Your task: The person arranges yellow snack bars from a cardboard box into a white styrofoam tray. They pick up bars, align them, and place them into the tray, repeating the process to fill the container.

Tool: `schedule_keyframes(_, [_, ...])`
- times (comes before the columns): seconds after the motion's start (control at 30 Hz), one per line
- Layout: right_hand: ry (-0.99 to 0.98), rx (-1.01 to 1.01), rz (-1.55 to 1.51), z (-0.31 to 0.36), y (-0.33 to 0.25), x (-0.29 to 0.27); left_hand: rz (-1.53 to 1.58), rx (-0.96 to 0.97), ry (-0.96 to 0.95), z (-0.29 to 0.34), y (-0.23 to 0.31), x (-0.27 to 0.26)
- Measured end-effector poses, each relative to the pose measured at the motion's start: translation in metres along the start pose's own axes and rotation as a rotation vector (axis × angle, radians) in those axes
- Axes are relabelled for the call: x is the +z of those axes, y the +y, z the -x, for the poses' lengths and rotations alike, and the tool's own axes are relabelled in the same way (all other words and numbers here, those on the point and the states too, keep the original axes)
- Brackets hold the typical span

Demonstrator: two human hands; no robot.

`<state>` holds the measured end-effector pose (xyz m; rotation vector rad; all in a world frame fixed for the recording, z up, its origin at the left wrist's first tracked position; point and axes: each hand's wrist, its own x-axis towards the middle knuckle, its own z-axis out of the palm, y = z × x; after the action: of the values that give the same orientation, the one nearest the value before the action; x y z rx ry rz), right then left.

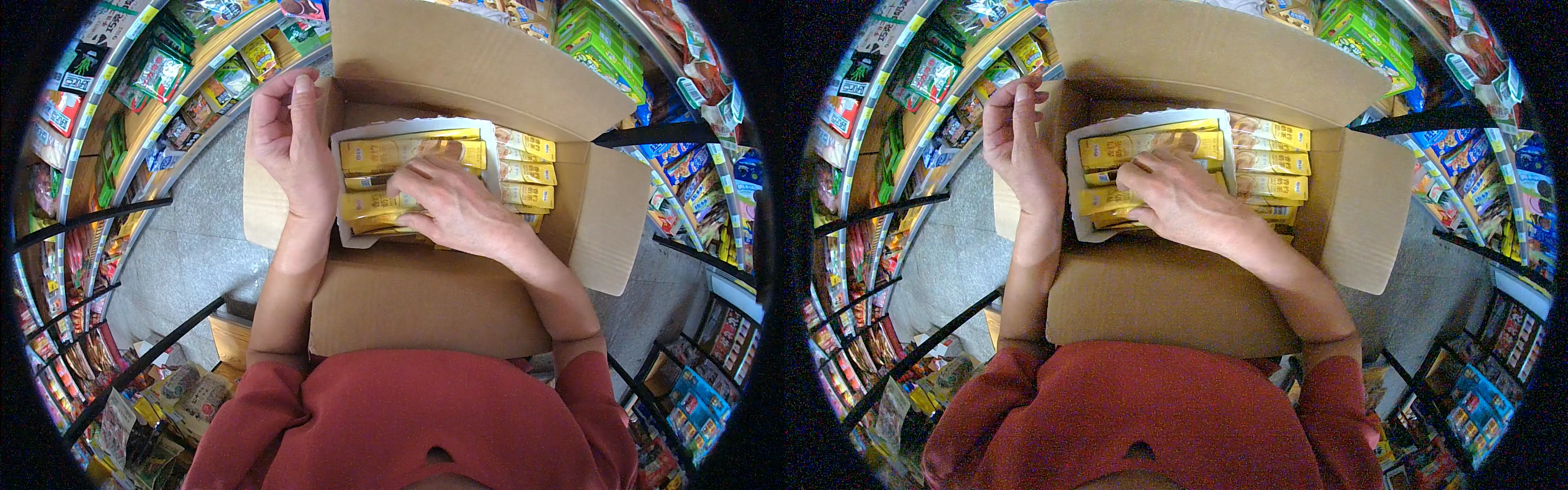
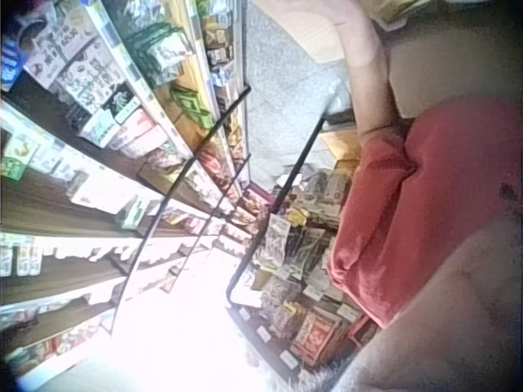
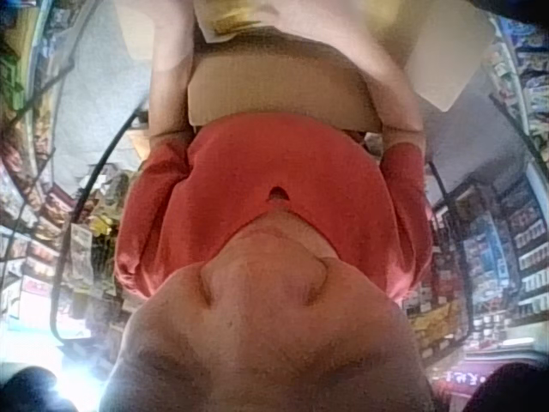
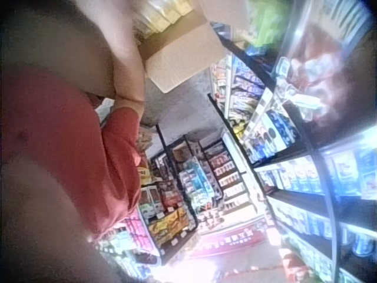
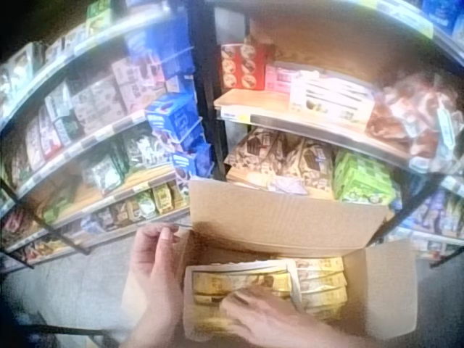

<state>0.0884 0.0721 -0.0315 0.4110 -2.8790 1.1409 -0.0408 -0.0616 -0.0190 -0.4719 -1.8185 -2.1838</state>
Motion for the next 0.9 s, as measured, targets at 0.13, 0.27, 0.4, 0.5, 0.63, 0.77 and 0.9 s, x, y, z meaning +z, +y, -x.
schedule_keyframes(0.13, [0.092,0.074,0.058,0.000,0.003,0.004,0.011,-0.057,-0.045,0.003,0.003,-0.001])
schedule_keyframes(0.27, [0.145,0.102,0.288,-0.001,0.015,0.012,-0.002,-0.026,-0.061,0.003,0.001,-0.001])
schedule_keyframes(0.4, [0.144,0.082,0.480,-0.001,0.012,0.015,0.000,-0.050,-0.068,0.004,0.000,0.001])
schedule_keyframes(0.5, [0.149,0.051,0.519,-0.002,0.013,0.016,0.010,-0.063,-0.075,0.005,0.001,0.000])
schedule_keyframes(0.63, [0.208,0.034,0.433,0.000,0.010,0.008,0.006,-0.074,-0.080,0.007,0.002,0.000])
schedule_keyframes(0.77, [0.174,0.137,0.176,-0.002,0.001,-0.011,-0.016,-0.075,-0.094,0.007,0.001,-0.006])
schedule_keyframes(0.9, [0.212,0.256,-0.112,-0.003,0.002,-0.016,0.060,-0.080,-0.097,0.006,0.001,-0.004])
